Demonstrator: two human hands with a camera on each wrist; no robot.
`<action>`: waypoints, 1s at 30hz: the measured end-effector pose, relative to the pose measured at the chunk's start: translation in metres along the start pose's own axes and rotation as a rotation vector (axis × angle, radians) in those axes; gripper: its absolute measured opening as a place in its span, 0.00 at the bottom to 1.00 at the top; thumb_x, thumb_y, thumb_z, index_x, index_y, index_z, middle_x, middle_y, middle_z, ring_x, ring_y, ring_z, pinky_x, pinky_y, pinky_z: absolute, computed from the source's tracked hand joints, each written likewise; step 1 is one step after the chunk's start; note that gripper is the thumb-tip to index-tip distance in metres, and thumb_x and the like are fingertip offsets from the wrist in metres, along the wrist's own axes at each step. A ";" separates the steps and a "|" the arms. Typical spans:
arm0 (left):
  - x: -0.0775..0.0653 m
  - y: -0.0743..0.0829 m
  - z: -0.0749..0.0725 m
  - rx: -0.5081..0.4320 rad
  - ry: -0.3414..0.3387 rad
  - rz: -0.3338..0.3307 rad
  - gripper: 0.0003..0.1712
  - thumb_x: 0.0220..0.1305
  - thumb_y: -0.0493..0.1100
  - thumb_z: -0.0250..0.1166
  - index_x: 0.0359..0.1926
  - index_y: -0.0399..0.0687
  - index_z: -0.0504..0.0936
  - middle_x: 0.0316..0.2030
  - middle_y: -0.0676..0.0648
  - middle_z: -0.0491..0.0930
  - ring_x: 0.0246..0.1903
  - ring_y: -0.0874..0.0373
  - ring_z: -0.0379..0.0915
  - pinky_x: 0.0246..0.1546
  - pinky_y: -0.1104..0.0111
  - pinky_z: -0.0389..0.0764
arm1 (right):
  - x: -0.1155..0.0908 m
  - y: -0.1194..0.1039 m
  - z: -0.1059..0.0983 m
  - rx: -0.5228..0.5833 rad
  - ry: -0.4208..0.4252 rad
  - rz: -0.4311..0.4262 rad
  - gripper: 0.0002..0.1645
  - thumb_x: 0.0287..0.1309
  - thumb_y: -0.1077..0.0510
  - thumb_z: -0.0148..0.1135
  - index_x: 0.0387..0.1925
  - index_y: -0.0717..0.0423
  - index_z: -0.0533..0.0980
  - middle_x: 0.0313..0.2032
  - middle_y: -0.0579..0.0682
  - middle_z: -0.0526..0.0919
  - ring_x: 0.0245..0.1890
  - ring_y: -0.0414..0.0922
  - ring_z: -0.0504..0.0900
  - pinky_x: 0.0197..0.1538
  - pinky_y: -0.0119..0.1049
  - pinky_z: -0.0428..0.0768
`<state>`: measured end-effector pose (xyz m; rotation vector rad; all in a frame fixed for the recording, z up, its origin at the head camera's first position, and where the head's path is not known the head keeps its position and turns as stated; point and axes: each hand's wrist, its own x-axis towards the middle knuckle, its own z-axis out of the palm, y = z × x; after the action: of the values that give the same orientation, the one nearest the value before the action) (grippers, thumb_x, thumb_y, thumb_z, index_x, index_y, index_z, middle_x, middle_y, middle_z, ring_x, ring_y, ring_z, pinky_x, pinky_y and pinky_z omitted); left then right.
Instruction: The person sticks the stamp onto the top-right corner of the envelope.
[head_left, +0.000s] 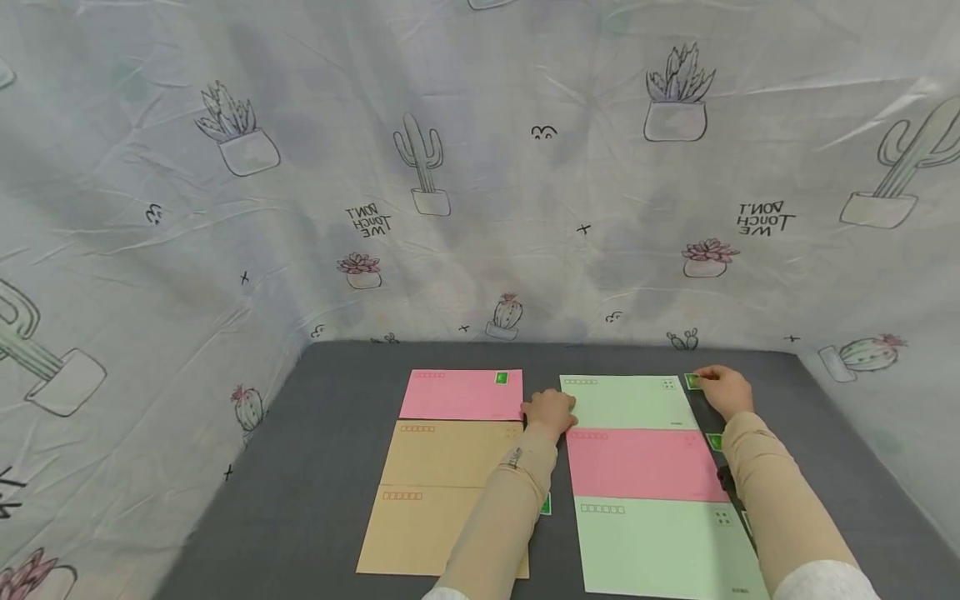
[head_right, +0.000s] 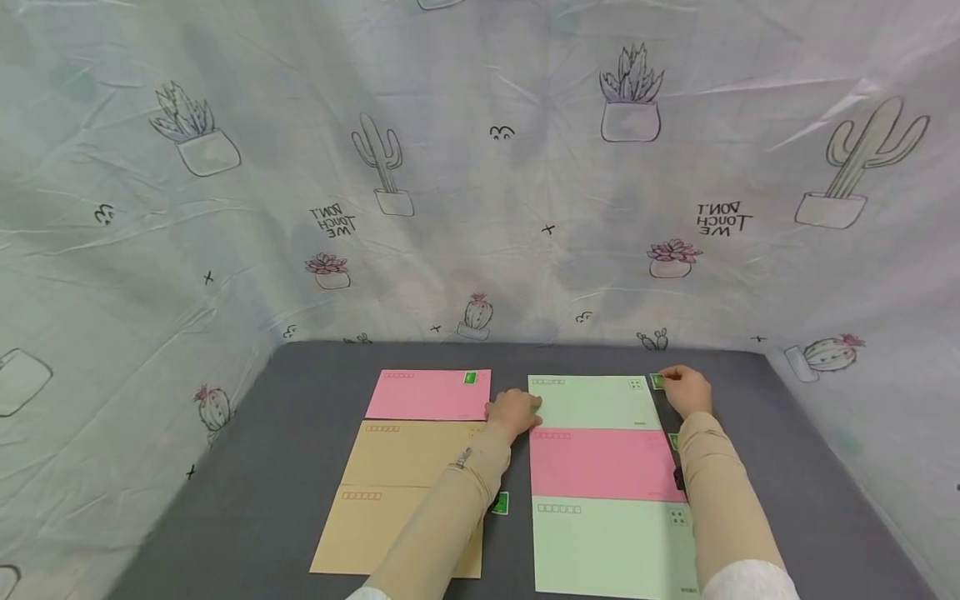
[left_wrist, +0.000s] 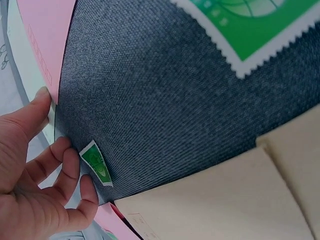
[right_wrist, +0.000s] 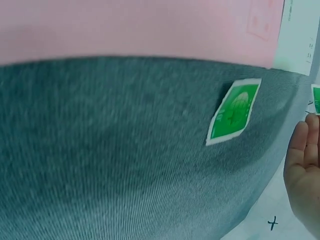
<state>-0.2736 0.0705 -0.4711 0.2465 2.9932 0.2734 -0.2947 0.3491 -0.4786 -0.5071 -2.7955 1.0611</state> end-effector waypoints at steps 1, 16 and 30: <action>0.000 0.000 -0.001 -0.001 -0.006 -0.003 0.20 0.57 0.54 0.64 0.53 0.68 0.79 0.51 0.51 0.79 0.49 0.49 0.74 0.39 0.55 0.74 | 0.000 -0.002 0.000 0.009 0.002 0.008 0.20 0.64 0.57 0.49 0.51 0.67 0.73 0.51 0.69 0.74 0.45 0.60 0.72 0.40 0.47 0.72; 0.001 0.000 -0.005 -0.020 -0.031 0.007 0.21 0.58 0.55 0.63 0.54 0.71 0.77 0.52 0.53 0.80 0.50 0.48 0.75 0.45 0.53 0.72 | 0.008 -0.016 0.013 0.143 -0.163 0.006 0.41 0.60 0.59 0.53 0.68 0.71 0.47 0.53 0.73 0.71 0.49 0.65 0.73 0.48 0.53 0.72; 0.005 -0.009 0.001 -0.038 -0.004 0.038 0.23 0.56 0.58 0.64 0.55 0.74 0.77 0.53 0.57 0.80 0.47 0.52 0.78 0.47 0.57 0.71 | 0.007 -0.027 0.023 0.079 -0.208 0.062 0.43 0.59 0.59 0.53 0.68 0.71 0.44 0.53 0.74 0.70 0.52 0.66 0.71 0.52 0.56 0.70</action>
<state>-0.2800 0.0630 -0.4744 0.3000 2.9791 0.3328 -0.3141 0.3180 -0.4783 -0.5053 -2.9163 1.3021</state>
